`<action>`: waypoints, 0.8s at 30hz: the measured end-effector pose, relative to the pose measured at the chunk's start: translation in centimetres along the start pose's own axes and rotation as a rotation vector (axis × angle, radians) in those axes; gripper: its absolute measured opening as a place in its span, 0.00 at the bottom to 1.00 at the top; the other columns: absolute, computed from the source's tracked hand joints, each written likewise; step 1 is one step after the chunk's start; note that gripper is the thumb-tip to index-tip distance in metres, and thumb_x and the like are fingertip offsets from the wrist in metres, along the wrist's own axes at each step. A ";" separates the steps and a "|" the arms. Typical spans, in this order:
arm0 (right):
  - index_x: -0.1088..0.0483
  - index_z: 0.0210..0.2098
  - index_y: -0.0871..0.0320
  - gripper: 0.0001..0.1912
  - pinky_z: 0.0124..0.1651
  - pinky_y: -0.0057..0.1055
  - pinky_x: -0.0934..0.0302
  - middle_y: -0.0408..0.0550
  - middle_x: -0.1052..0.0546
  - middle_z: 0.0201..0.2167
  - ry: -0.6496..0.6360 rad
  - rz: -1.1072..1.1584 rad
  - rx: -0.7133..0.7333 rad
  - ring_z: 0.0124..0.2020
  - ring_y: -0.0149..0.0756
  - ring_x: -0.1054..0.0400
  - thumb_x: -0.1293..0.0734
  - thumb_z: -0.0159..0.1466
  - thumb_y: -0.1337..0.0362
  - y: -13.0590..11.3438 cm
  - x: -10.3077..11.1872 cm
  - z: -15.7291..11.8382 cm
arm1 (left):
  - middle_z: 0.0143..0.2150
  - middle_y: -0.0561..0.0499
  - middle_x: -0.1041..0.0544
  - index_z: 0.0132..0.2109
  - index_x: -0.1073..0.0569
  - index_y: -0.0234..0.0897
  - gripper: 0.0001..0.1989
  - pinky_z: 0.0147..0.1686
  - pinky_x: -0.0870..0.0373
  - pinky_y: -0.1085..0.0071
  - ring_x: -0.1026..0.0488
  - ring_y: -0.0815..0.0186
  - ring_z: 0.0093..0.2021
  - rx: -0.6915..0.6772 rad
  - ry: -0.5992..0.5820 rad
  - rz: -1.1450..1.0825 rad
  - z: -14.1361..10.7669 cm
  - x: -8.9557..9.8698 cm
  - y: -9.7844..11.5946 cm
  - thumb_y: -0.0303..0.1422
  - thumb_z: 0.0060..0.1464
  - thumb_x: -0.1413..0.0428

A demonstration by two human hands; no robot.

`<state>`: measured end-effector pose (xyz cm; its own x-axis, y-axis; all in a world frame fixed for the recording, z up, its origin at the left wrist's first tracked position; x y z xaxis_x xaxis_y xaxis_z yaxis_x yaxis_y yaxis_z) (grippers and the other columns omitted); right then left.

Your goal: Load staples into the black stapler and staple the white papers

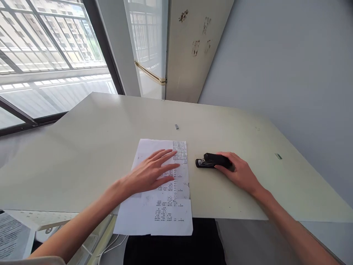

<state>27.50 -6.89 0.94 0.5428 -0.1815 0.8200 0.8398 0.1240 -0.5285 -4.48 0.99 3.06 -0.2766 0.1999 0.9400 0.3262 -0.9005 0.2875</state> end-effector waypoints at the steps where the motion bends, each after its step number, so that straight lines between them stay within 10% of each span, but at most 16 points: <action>1: 0.28 0.56 0.46 0.20 0.46 0.43 0.30 0.50 0.20 0.54 -0.018 0.050 -0.020 0.51 0.49 0.26 0.35 0.72 0.44 0.5 0.0 0.2 | 0.79 0.50 0.46 0.72 0.33 0.51 0.26 0.75 0.46 0.47 0.48 0.50 0.78 0.056 -0.004 -0.002 -0.4 0.3 -0.3 0.48 0.73 0.49; 11: 0.23 0.50 0.49 0.23 0.48 0.38 0.34 0.47 0.20 0.45 -0.078 0.347 -0.076 0.45 0.43 0.28 0.28 0.64 0.41 2.4 -1.0 5.8 | 0.81 0.55 0.53 0.77 0.44 0.53 0.36 0.76 0.57 0.43 0.58 0.48 0.80 0.430 -0.105 0.049 -3.5 1.0 -7.9 0.59 0.69 0.55; 18: 0.22 0.47 0.50 0.23 0.48 0.38 0.34 0.47 0.20 0.44 -0.016 0.385 -0.061 0.44 0.42 0.28 0.27 0.63 0.41 2.8 -1.2 6.7 | 0.72 0.51 0.31 0.64 0.25 0.48 0.30 0.75 0.47 0.48 0.41 0.49 0.75 0.497 0.172 0.115 -2.5 3.4 -10.2 0.58 0.65 0.51; 24: 0.22 0.48 0.50 0.23 0.47 0.38 0.33 0.47 0.20 0.43 -0.010 0.350 -0.052 0.43 0.43 0.28 0.28 0.63 0.40 3.1 -1.2 6.7 | 0.72 0.43 0.32 0.66 0.30 0.39 0.30 0.73 0.46 0.50 0.41 0.49 0.74 0.736 0.373 0.207 -3.5 4.1 -12.0 0.52 0.67 0.54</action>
<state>29.39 0.22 -0.16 0.7979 -0.1270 0.5892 0.6022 0.1272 -0.7881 -12.64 11.26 2.79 -0.3842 -0.1975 0.9019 0.8721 -0.3984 0.2842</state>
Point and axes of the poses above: each hand's wrist, its own z-axis towards the middle knuckle, its own x-axis out of the back of the hand, y = z × x, the point moved 5 cm from there along z, towards the middle knuckle
